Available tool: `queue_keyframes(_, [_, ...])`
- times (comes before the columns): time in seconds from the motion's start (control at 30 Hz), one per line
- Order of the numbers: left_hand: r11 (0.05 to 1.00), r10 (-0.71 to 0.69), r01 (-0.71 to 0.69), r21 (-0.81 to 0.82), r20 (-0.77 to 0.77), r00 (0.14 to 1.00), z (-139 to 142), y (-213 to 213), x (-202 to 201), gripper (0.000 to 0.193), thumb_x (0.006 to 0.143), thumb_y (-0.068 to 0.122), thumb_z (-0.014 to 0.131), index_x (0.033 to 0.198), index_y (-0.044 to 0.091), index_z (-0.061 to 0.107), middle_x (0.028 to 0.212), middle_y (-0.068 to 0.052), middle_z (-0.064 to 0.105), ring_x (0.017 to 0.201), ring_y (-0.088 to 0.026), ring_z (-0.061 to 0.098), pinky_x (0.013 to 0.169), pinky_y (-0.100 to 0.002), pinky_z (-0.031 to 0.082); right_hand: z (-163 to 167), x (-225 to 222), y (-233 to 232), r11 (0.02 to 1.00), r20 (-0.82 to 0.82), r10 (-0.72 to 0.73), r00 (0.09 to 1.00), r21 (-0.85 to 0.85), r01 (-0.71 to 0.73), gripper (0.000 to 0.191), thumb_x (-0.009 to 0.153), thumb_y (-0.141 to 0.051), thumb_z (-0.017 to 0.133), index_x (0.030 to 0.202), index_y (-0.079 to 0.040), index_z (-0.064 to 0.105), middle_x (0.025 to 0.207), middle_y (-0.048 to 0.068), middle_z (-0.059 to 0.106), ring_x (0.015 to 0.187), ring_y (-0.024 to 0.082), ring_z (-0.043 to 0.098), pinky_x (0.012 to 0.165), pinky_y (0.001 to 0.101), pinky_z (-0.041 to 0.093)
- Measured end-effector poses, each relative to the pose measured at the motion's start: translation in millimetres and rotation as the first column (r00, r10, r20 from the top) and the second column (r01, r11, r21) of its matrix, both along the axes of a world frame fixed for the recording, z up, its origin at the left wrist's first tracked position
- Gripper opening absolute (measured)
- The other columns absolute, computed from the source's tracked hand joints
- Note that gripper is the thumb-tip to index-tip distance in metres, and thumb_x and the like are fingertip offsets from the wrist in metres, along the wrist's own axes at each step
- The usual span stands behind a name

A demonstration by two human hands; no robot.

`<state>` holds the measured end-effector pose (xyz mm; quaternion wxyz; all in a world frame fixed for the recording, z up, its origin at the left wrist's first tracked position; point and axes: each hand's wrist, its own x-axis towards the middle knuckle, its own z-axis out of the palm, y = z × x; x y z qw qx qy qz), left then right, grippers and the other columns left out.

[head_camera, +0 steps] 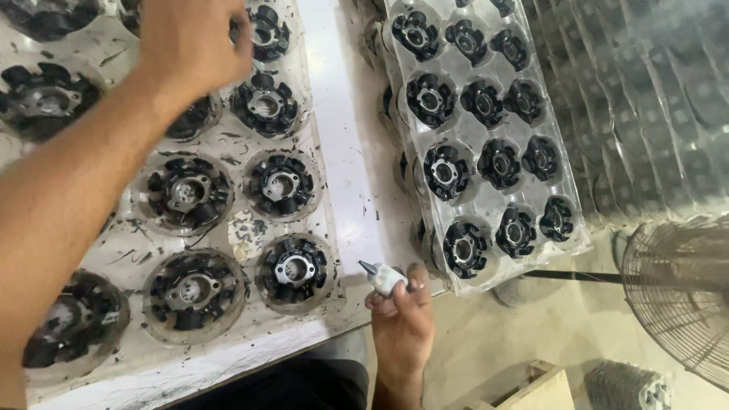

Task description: The person picks black plastic rotor parts one at a time from a tray and squeezes adhesive from a tube onto each part's hub, then places the part back into the tray. Midway they wipe the adhesive tube with a cloth before resuming applying adhesive to more parts.

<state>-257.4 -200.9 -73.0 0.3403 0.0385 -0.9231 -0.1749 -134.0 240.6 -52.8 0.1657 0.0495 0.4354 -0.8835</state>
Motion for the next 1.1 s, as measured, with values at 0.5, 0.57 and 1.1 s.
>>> queue_keyframes(0.5, [0.997, -0.066, 0.047, 0.063, 0.329, 0.942, 45.8, 110.1, 57.1, 0.058, 0.098, 0.055, 0.062, 0.120, 0.002, 0.069, 0.123, -0.036, 0.053, 0.117, -0.049, 0.051, 0.102, -0.058, 0.040, -3.4, 5.4, -9.1, 0.990, 0.104, 0.053, 0.993, -0.137, -0.039, 0.018, 0.096, -0.007, 0.061, 0.108, -0.014, 0.051, 0.096, 0.010, 0.066, 0.082, 0.020, 0.063, 0.080, 0.0352, 0.050])
queue_keyframes(0.57, [0.905, -0.243, -0.007, 0.425, 0.533, 0.811, 65.3, 117.9, 88.1, 0.048, 0.098, 0.050, 0.060, 0.123, 0.009, 0.060, 0.124, -0.024, 0.058, 0.102, -0.037, 0.061, 0.089, -0.052, 0.048, -0.3, 6.3, -9.9, 0.997, 0.014, -0.003, 1.000, -0.073, 0.004, 0.021, 0.094, -0.006, 0.061, 0.110, -0.015, 0.050, 0.102, 0.013, 0.068, 0.085, 0.022, 0.064, 0.083, 0.0375, 0.051])
queue_keyframes(1.1, [-0.398, 0.160, 0.668, 0.629, -0.669, 0.726, 74.8, 181.6, 253.8, 0.075, 0.089, 0.044, 0.069, 0.148, 0.005, 0.045, 0.157, -0.024, 0.044, 0.146, -0.045, 0.042, 0.123, -0.056, 0.036, -7.3, 55.9, -37.2, 0.999, -0.558, 0.007, 0.830, 0.047, 0.023, 0.042, 0.085, 0.016, 0.074, 0.100, -0.009, 0.044, 0.117, 0.023, 0.067, 0.112, 0.031, 0.065, 0.094, 0.0425, 0.055])
